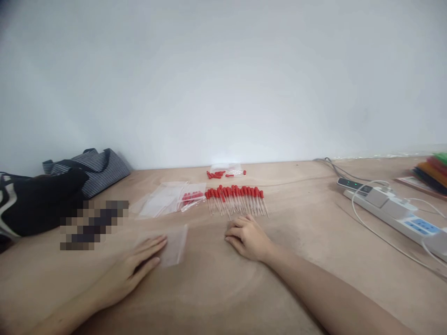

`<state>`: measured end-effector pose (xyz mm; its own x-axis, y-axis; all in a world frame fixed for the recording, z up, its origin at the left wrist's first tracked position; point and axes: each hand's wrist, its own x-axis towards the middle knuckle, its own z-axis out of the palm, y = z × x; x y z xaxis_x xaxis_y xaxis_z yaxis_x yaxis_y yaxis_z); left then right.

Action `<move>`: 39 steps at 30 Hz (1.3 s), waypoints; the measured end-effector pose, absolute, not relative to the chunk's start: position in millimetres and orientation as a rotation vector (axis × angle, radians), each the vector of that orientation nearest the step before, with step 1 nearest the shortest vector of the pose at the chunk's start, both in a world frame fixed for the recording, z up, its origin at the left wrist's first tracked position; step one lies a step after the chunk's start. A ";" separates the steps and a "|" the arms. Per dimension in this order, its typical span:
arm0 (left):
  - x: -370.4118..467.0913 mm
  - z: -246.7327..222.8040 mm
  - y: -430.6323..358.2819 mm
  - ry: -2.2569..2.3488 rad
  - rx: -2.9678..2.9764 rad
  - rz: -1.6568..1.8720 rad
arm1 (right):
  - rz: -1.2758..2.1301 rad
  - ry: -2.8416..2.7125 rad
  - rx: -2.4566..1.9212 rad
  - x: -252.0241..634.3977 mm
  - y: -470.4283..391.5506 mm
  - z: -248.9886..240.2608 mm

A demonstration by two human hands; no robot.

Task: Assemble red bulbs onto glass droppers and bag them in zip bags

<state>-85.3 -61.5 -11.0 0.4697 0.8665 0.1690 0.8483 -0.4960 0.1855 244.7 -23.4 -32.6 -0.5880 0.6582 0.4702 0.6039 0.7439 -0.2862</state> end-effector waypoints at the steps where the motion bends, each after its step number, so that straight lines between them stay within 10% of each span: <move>1: -74.4 -8.0 -64.8 1.476 2.641 0.334 | 0.088 -2.347 -1.024 243.6 -23.3 -33.1; 21: 9.0 -11.2 -25.9 1.182 2.639 0.122 | 0.043 -2.054 -2.055 200.0 0.4 -12.9; 39: 6.5 -13.5 -23.7 1.162 2.630 0.167 | 0.621 -2.187 -1.944 249.2 -5.0 5.2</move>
<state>6.5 -23.7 -13.5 0.6735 0.7392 -0.0002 0.7092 -0.6460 0.2824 249.2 -5.0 5.2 -0.1487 0.9760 -0.1590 0.9139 0.0742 -0.3991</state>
